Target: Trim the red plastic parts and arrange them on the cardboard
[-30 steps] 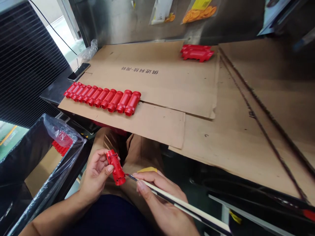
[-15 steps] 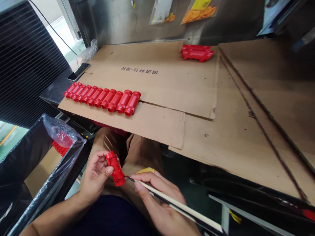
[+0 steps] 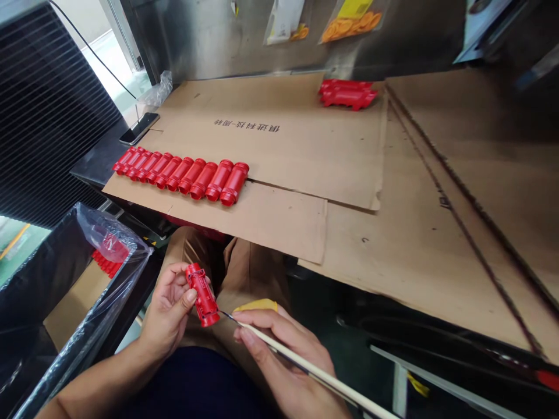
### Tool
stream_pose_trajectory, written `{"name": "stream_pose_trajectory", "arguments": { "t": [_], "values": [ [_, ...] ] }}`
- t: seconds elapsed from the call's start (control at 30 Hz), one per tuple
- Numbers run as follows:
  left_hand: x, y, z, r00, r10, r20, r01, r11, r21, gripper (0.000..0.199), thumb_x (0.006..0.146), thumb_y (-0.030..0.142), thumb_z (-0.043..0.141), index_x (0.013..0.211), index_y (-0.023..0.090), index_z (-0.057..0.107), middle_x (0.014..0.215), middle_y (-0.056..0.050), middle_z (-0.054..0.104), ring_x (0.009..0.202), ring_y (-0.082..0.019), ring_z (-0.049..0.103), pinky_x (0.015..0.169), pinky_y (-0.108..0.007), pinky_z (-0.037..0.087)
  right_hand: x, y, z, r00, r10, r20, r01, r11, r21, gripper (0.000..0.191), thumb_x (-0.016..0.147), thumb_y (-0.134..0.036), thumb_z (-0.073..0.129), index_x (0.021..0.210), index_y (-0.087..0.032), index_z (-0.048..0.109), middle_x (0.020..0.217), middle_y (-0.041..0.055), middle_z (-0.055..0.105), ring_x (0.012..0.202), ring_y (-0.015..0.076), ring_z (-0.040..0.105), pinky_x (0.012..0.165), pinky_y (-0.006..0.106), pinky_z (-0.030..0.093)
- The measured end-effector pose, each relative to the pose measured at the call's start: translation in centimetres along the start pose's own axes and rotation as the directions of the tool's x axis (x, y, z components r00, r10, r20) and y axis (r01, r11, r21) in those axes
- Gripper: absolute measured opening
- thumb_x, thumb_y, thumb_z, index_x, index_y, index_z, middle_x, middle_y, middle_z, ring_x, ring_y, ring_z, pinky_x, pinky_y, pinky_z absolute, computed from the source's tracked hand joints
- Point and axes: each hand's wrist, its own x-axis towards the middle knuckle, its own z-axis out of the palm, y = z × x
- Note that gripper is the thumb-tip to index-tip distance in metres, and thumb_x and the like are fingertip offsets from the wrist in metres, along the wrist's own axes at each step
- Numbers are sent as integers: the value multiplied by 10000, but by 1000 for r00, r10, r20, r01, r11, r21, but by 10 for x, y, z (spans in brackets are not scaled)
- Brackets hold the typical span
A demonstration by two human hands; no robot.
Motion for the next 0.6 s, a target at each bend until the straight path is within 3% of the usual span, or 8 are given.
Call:
{"name": "stream_pose_trajectory", "arguments": {
  "t": [0.6],
  "values": [
    [-1,-1,1,999,34,18,-34,999,-23,406,850,372,846,1150,234,609,996,-43,691,880,-156,656,771,-266,519,10,-18,2,996,-92,-6,92,995,41,107,971,-295,700,1003,-307,801,822,6,784,674,131,771,643,144,613]
  ]
}}
